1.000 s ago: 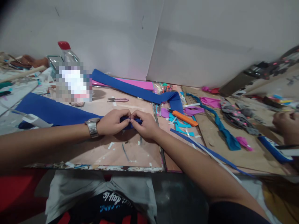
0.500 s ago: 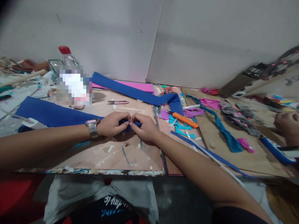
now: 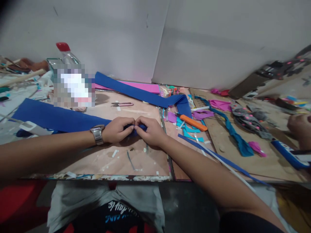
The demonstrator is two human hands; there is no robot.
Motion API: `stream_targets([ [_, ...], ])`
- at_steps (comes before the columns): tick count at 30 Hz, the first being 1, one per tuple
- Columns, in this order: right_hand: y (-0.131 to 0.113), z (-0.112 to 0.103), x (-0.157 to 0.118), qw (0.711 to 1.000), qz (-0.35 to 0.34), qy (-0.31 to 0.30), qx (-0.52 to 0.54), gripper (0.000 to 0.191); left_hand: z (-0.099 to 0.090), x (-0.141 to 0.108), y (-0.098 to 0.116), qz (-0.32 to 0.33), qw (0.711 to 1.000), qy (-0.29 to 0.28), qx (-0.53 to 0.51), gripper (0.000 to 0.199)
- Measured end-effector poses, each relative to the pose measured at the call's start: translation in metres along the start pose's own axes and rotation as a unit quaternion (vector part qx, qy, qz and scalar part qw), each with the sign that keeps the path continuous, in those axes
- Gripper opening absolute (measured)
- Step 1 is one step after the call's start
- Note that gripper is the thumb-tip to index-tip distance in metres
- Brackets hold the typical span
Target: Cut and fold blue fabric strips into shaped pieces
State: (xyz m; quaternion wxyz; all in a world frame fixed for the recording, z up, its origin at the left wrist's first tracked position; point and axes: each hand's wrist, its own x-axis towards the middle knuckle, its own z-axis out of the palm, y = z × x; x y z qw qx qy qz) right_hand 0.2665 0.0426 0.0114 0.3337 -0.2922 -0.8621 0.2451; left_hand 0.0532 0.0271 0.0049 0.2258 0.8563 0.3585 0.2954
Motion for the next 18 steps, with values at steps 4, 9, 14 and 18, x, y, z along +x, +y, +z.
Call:
stream_targets([
  [4,0.0003,-0.0003,-0.0004,0.999,0.029,0.036,-0.006,0.008,0.0057,0.0068,0.0022,-0.015,0.999,0.050,-0.001,0.020],
  [9,-0.0017,0.0007,-0.0009,0.996,0.060,0.062,-0.013,0.007,0.0105,0.0090,0.0025,-0.011,0.997,0.070,-0.005,0.023],
  [14,-0.0039,0.0011,0.0001,0.997,0.060,0.053,0.003,0.008,0.0096,0.0074,0.0031,-0.012,0.998,0.064,0.004,0.022],
  [18,-0.0018,0.0020,0.0004,0.997,0.059,0.050,0.011,0.010,0.0101,0.0074,0.0026,-0.013,0.997,0.071,0.004,0.025],
])
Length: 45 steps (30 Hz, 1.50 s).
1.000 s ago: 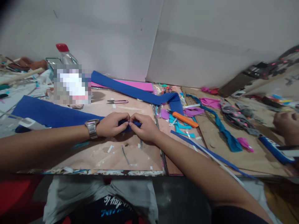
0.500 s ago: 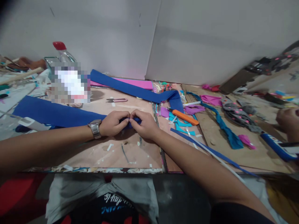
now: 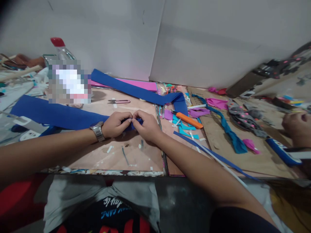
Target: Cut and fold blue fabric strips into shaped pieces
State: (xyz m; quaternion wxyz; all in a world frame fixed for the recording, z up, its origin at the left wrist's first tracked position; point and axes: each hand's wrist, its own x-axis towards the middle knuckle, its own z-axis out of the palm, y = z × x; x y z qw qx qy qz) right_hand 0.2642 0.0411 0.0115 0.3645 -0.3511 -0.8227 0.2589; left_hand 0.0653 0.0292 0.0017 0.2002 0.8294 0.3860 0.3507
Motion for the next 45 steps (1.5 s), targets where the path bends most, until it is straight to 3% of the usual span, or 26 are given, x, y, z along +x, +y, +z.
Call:
stream_targets([
  [6,0.006,0.001,0.001,1.000,-0.002,0.000,0.024,0.012,-0.005,0.001,0.002,0.007,1.000,0.006,-0.003,0.028],
  [15,0.001,0.000,0.000,0.997,-0.060,-0.039,0.025,0.014,-0.040,-0.007,0.038,-0.017,0.985,-0.068,0.158,0.023],
  [22,-0.006,0.000,-0.002,0.990,-0.100,-0.093,0.017,0.013,-0.047,-0.024,0.054,-0.033,0.968,-0.108,0.226,0.025],
  [30,-0.003,-0.002,-0.002,0.988,-0.108,-0.112,-0.011,0.011,-0.038,-0.034,0.043,-0.051,0.977,-0.096,0.182,0.023],
  [38,-0.006,-0.001,-0.002,0.984,-0.127,-0.122,-0.016,0.015,-0.040,-0.039,0.041,-0.043,0.983,-0.079,0.157,0.024],
  [45,-0.009,-0.001,-0.004,0.983,-0.156,-0.097,-0.018,0.011,-0.046,-0.038,0.037,-0.081,0.993,-0.067,0.061,0.028],
])
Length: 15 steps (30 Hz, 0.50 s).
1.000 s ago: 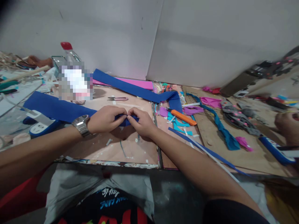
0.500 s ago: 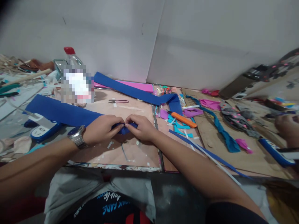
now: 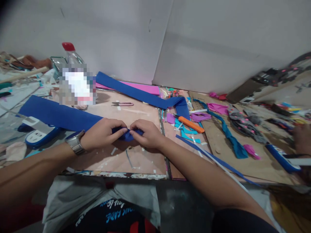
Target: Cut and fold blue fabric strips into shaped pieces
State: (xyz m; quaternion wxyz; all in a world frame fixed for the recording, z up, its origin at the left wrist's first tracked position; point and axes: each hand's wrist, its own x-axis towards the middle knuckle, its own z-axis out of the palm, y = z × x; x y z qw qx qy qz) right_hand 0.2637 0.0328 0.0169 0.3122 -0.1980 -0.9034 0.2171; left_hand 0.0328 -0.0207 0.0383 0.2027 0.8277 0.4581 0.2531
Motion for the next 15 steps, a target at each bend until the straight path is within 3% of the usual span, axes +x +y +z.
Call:
stream_targets([
  [15,-0.0022,0.0003,0.0002,0.999,0.021,0.028,-0.013,0.013,-0.0040,0.0020,-0.0049,0.031,0.999,0.007,0.005,0.031],
])
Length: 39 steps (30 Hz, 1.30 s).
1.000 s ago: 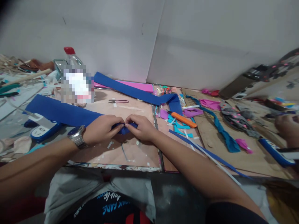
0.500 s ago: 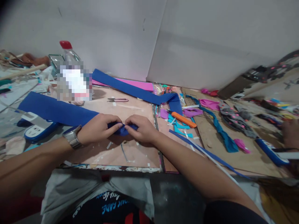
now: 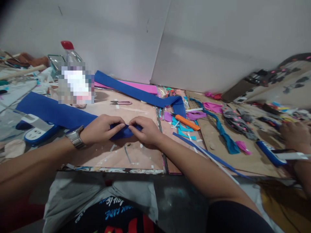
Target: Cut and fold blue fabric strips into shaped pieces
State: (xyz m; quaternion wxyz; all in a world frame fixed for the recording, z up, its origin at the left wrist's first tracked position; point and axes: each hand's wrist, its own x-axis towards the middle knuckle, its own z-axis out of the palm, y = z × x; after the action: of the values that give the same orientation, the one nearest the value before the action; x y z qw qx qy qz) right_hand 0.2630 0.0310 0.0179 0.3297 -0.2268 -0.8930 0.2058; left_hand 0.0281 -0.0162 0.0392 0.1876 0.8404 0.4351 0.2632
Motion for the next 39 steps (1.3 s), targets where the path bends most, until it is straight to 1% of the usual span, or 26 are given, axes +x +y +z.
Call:
stream_targets([
  [4,0.001,0.000,0.001,0.999,0.022,0.022,-0.012,0.013,-0.004,0.001,-0.004,-0.020,0.999,0.031,-0.005,0.035],
  [6,0.002,0.000,0.000,0.999,0.026,0.030,-0.016,0.013,-0.005,0.001,-0.005,-0.016,0.999,0.035,-0.020,0.034],
  [9,0.002,0.000,0.000,0.999,0.025,0.028,-0.019,0.013,-0.004,0.001,-0.005,0.004,0.999,0.010,-0.037,0.027],
  [12,0.002,0.001,-0.001,0.999,0.020,0.027,-0.018,0.013,-0.004,0.001,-0.006,0.006,1.000,-0.011,-0.022,0.023],
  [17,0.004,0.002,0.000,0.999,0.023,0.028,0.002,0.010,-0.004,0.002,-0.009,-0.009,1.000,0.001,-0.021,0.024],
  [22,0.006,0.003,0.000,1.000,0.020,0.020,0.007,0.009,-0.002,0.001,-0.007,0.012,0.998,-0.009,-0.057,0.026],
  [25,0.008,0.003,-0.001,1.000,0.017,0.018,0.010,0.014,0.001,0.002,-0.008,0.000,0.999,0.011,-0.041,0.027],
  [28,0.008,0.003,-0.002,0.998,0.016,0.051,0.016,0.024,0.002,0.003,-0.011,-0.022,0.999,0.039,-0.023,0.026],
  [30,0.007,0.002,-0.001,0.998,0.001,0.062,0.029,0.022,0.002,0.004,-0.014,-0.031,0.998,0.055,-0.018,0.026],
  [33,0.005,0.000,0.001,0.998,-0.029,0.039,0.028,0.023,0.001,0.005,-0.017,-0.029,0.997,0.068,-0.026,0.025],
  [36,0.004,-0.001,0.002,0.999,-0.039,0.027,0.009,0.025,0.001,0.005,-0.017,-0.034,0.996,0.075,-0.033,0.023],
  [39,0.006,0.000,0.002,0.998,-0.042,0.040,-0.005,0.020,0.000,0.005,-0.017,-0.051,0.994,0.085,-0.035,0.023],
])
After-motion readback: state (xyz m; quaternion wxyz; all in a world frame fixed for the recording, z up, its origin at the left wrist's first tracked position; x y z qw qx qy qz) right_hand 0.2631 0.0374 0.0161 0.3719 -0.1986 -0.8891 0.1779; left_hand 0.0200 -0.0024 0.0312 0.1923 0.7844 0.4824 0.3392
